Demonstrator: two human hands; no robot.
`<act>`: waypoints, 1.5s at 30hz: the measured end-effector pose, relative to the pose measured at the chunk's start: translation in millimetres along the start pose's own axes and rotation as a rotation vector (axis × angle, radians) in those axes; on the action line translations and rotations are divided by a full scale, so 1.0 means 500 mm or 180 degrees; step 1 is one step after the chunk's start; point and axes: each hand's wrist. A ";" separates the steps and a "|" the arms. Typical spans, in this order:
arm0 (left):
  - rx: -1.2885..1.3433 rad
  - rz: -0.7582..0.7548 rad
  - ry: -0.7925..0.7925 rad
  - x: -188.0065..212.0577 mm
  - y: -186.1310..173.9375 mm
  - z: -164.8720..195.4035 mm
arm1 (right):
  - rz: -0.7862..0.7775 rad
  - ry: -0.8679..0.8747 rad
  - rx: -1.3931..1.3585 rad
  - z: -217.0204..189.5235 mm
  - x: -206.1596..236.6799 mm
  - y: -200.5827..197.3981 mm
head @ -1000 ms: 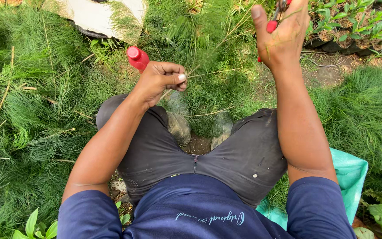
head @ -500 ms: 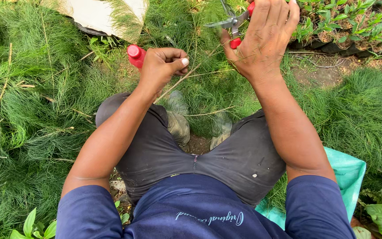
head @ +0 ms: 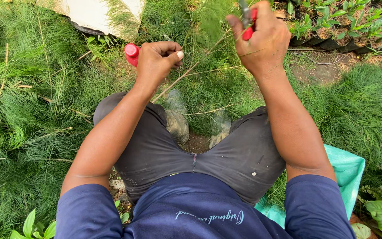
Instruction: The person sits on the ground in a plant nursery and trims branches from conifer-like plants using red-handled pruning shears, holding each stem with one hand while cutting with the other, and sets trimmed branches onto a growing pile beside them.
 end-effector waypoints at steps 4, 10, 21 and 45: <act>0.0435 -0.0055 -0.0167 -0.012 -0.013 0.000 | 0.0139 0.0472 -0.1267 0.043 0.009 0.022; 0.0899 -0.0178 0.0010 -0.036 -0.030 -0.006 | -0.0602 0.1097 -0.1473 0.072 0.013 0.037; 0.1539 -0.0441 -0.0145 -0.053 -0.032 0.001 | -0.0393 -0.0388 -0.0207 0.008 0.026 0.045; 0.1686 -0.0092 -0.0255 -0.064 0.072 0.018 | -0.0259 0.0103 0.0000 -0.027 0.010 0.059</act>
Point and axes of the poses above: each hand's wrist, its own x-axis away from the middle knuckle, its own y-axis out of the palm, z = x × y, and after that the axes turned 2 degrees about -x, right-handed
